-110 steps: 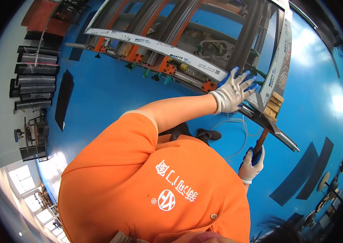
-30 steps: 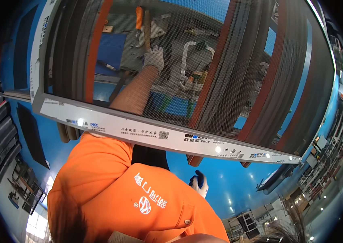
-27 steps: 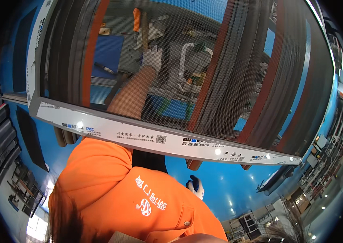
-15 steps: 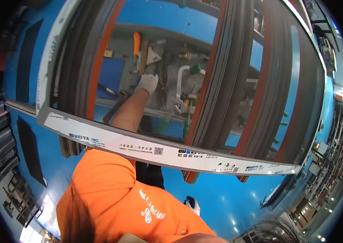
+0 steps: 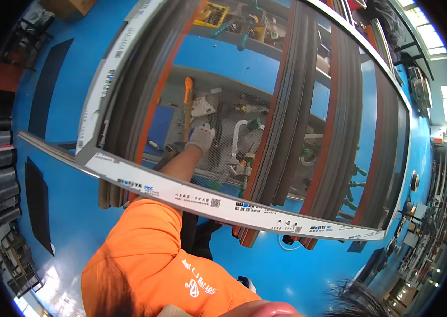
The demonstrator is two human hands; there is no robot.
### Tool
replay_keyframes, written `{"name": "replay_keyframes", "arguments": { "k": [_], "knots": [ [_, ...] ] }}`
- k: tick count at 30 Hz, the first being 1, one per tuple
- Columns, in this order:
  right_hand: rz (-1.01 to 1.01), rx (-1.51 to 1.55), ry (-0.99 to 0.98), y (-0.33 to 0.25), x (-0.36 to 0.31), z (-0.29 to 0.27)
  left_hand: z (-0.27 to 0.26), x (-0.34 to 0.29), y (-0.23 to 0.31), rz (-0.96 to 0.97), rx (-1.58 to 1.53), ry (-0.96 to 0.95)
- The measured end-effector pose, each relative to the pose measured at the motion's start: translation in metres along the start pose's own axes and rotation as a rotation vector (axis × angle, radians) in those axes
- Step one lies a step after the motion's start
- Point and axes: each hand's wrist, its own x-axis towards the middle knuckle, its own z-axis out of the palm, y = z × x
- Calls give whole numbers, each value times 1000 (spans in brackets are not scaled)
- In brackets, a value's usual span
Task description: Assemble and adjust the metal frame of a window using a hammer and cleaning cloth.
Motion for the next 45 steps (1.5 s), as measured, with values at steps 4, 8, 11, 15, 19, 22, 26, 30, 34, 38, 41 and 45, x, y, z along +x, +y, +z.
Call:
{"name": "replay_keyframes", "arguments": {
  "k": [4, 8, 11, 15, 19, 22, 26, 30, 34, 38, 41, 45],
  "knots": [
    [-148, -146, -20, -14, 6, -9, -37, -20, 4, -107, -136, 34],
    [-260, 33, -47, -70, -24, -31, -110, -82, -11, -259, -318, -88],
    [-319, 91, -60, -63, -15, -33, -54, -142, -14, -129, -106, 325],
    [-415, -77, -48, -78, -29, -43, -125, -195, 19, -210, -57, 110],
    [-466, -218, -80, -101, -54, -53, -170, -265, 30, -241, -138, 329],
    [-608, -261, -69, -102, -51, -56, -178, -303, 31, -149, -224, 574],
    [-684, -78, -260, -125, -68, -57, -198, -357, 65, -167, -1307, 240],
    [-844, 283, -604, -135, -71, -44, -183, -388, 126, -164, -1843, -187],
    [-836, 455, -588, -126, -66, -46, -161, -394, 156, -115, -1932, -392],
    [-780, 617, -582, -122, -63, -55, -170, -383, 165, -84, -1882, -489],
    [-722, 702, -599, -126, -64, -59, -177, -378, 163, -71, -1792, -495],
    [-562, 1002, -666, -147, -67, -56, -180, -365, 153, 69, -1754, -528]
  ]
}}
